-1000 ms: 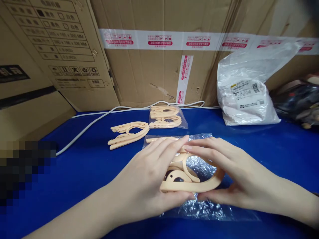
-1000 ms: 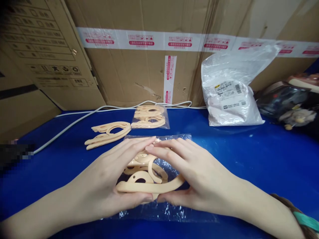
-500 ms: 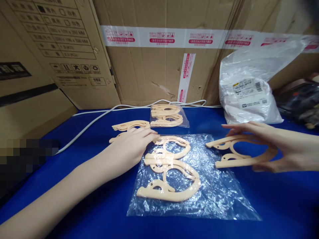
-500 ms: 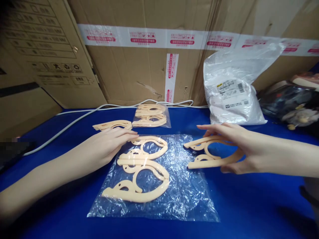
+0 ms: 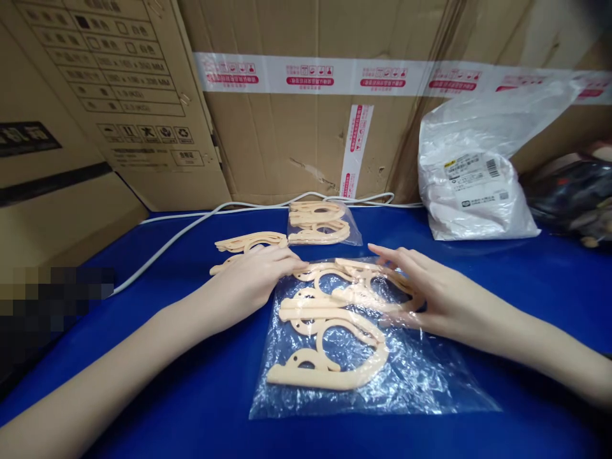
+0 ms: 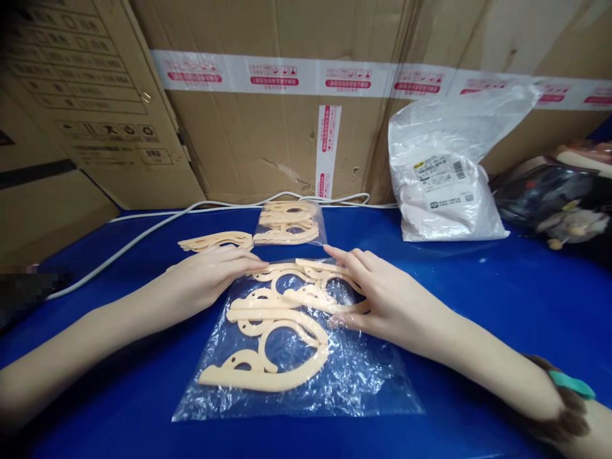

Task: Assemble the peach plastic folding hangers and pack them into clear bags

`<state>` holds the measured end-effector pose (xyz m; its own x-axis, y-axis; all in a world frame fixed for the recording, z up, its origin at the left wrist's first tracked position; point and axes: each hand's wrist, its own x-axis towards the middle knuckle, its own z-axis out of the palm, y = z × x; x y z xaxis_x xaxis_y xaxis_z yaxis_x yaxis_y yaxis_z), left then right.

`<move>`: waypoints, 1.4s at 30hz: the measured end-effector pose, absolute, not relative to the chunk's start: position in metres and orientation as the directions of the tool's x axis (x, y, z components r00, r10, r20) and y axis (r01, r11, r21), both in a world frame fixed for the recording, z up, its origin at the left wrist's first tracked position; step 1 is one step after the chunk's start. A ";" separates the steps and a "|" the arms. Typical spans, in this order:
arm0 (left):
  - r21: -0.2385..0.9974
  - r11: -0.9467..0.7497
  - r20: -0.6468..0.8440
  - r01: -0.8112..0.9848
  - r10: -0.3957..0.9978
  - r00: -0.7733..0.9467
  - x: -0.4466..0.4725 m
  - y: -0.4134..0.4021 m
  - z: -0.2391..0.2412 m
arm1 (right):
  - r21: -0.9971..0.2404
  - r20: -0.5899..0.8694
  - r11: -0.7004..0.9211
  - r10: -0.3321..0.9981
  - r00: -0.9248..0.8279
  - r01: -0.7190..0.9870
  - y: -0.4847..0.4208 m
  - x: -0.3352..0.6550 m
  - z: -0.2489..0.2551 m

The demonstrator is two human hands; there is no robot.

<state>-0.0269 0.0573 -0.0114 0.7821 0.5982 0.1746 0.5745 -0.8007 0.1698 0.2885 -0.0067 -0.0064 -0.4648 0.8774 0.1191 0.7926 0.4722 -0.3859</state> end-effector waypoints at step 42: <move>0.227 -0.762 0.278 0.606 0.647 0.710 -0.039 0.075 -0.011 | -0.513 0.262 0.504 0.863 -0.432 0.695 0.004 0.257 -0.016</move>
<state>-0.0394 0.0753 -0.0107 0.7100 0.6471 0.2779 0.6061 -0.7624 0.2266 0.2568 0.0039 -0.0165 -0.4321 0.8630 0.2618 0.6948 0.5036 -0.5134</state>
